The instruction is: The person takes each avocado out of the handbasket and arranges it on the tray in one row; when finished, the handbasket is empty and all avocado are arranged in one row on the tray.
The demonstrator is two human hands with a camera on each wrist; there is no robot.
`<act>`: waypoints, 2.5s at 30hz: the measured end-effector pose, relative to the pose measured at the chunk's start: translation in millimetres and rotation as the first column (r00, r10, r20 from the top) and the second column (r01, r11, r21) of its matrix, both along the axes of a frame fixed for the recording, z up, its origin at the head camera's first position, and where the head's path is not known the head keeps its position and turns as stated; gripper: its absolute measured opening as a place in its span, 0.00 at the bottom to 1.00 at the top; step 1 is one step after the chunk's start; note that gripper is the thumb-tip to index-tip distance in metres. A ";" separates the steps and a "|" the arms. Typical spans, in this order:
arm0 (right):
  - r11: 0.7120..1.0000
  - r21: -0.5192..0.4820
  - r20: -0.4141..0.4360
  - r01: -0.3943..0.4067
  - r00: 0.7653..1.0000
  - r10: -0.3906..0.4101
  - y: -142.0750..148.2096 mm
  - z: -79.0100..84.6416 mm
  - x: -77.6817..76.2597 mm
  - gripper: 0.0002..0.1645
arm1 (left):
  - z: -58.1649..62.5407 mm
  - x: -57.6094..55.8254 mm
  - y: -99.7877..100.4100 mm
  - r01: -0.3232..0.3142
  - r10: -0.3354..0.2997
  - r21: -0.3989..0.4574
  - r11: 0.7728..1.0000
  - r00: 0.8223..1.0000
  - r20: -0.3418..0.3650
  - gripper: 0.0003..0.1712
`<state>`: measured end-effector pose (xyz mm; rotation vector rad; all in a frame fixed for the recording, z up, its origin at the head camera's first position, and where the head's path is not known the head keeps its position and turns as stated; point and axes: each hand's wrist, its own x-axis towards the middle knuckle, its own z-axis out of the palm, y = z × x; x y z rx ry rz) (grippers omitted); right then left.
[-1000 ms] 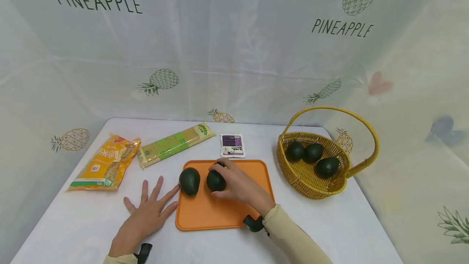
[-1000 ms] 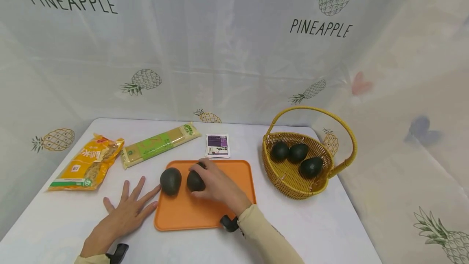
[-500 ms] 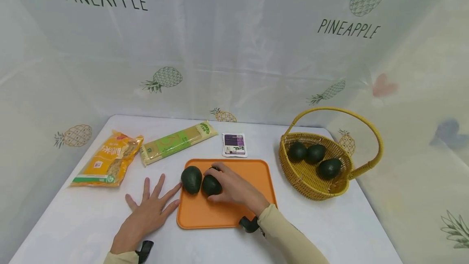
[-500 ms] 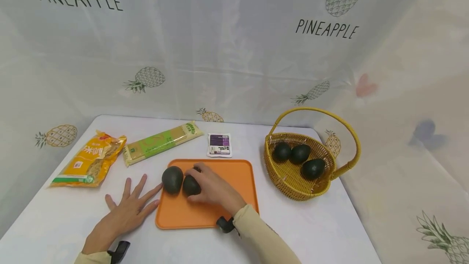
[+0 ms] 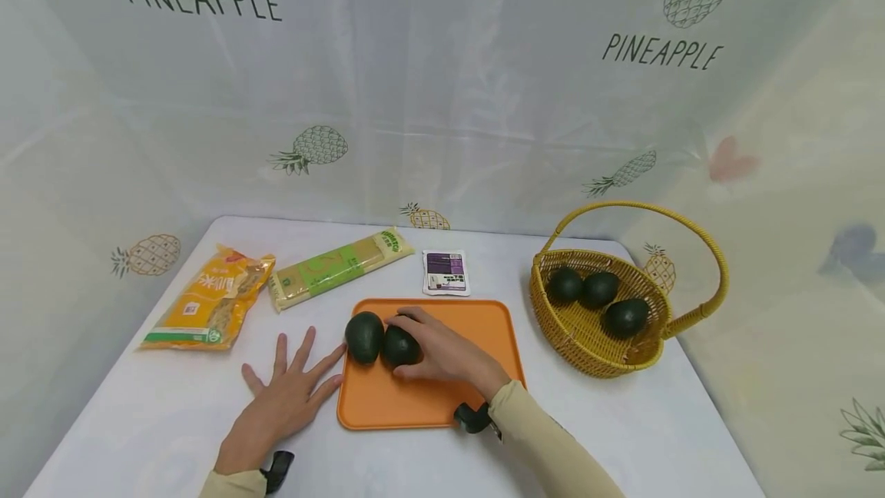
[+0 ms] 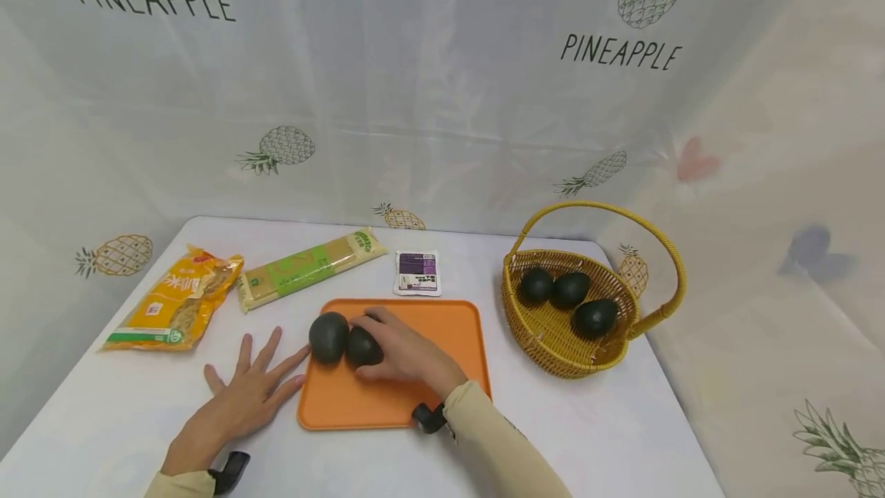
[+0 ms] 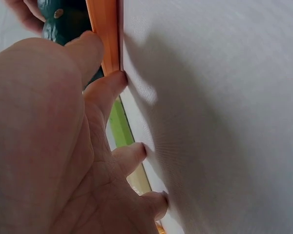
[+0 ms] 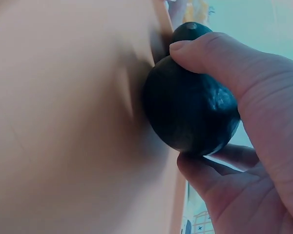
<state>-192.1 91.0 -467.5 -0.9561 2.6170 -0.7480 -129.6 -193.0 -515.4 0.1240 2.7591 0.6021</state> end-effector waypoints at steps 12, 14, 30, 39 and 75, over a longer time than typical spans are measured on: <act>1.000 0.009 0.042 -0.015 0.999 0.015 2.0 -0.4 -0.6 0.49 | -1.6 0.7 -1.1 0.003 -0.003 0.017 1.000 1.000 0.017 0.38; 1.000 0.011 0.049 -0.017 0.999 0.017 2.0 0.2 -0.6 0.49 | -2.0 1.2 -1.3 0.006 -0.006 0.012 1.000 1.000 0.016 0.39; 1.000 0.010 0.042 -0.002 0.999 0.001 4.9 -1.4 1.4 0.51 | -3.6 0.4 -1.5 0.014 -0.014 -0.005 1.000 1.000 0.005 0.40; 1.000 0.000 0.030 -0.003 1.000 0.003 6.3 -2.3 2.3 0.53 | -4.6 0.5 -0.7 0.015 -0.015 -0.008 1.000 1.000 -0.009 0.40; 0.957 -0.056 -0.274 0.286 0.917 -0.290 157.8 87.3 14.4 0.54 | -6.2 -2.5 -4.8 0.033 -0.033 -0.017 0.999 0.999 0.009 0.41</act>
